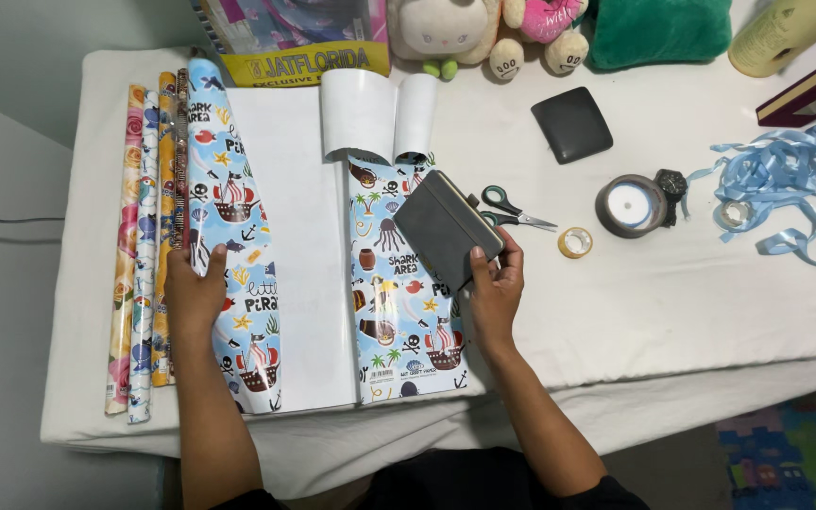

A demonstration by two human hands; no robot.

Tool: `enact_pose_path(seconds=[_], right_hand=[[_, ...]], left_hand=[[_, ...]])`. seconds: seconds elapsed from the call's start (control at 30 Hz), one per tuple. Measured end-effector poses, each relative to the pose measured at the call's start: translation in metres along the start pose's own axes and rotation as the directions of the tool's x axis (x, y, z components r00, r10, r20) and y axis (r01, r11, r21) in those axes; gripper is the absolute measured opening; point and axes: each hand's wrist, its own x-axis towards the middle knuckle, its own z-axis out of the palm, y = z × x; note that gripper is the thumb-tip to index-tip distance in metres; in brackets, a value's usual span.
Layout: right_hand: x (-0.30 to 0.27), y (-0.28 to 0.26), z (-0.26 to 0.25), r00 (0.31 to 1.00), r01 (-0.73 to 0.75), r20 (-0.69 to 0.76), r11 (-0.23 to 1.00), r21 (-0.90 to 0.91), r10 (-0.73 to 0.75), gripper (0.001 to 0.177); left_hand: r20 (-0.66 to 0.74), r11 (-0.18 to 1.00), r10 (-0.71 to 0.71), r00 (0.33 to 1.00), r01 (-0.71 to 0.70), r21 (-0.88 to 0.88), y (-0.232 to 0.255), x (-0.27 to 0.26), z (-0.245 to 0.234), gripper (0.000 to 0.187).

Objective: The person cuts a sheet of pirate-themed wrapping paper using scissors. They fold the paper, place a gray wallet on it to measure size, then trim the paper along the edges. The person continues cutting the paper into a rectangular shape suitable for wrapping.

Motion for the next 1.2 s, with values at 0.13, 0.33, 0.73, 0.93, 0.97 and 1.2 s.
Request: enact_pose_path(seconds=[0.13,0.33,0.73,0.93,0.97,1.2], right_hand=[[0.012,0.004,-0.004,1.0,0.0,-0.006,0.995,0.104,0.001,0.05],[0.018,0.008,-0.008,0.997,-0.053,-0.046,0.989,0.138,0.06,0.051],[0.044,-0.002,-0.006,0.987,-0.126,-0.072,0.976,0.177,0.141,0.053],[0.047,0.007,0.004,0.976,-0.203,-0.051,0.966,0.159,0.214,0.052],[0.045,0.01,0.006,0.979,-0.194,-0.038,0.97,0.148,0.202,0.052],[0.042,0.017,-0.003,0.954,-0.183,0.18,0.941,-0.286,0.24,0.067]], left_hand=[[-0.113,0.97,0.196,0.974,-0.176,0.167,0.01,-0.029,0.006,0.073],[0.112,0.736,0.528,0.842,-0.519,0.436,0.063,-0.088,0.025,0.071],[0.53,0.797,0.535,0.658,-0.602,-0.057,0.099,-0.151,0.065,0.089],[0.397,0.722,0.645,0.653,-0.69,-0.039,0.089,-0.163,0.088,0.076],[0.38,0.722,0.651,0.658,-0.691,-0.041,0.088,-0.163,0.09,0.074],[0.364,0.782,0.582,0.727,-0.623,-0.007,0.087,-0.162,0.094,0.063]])
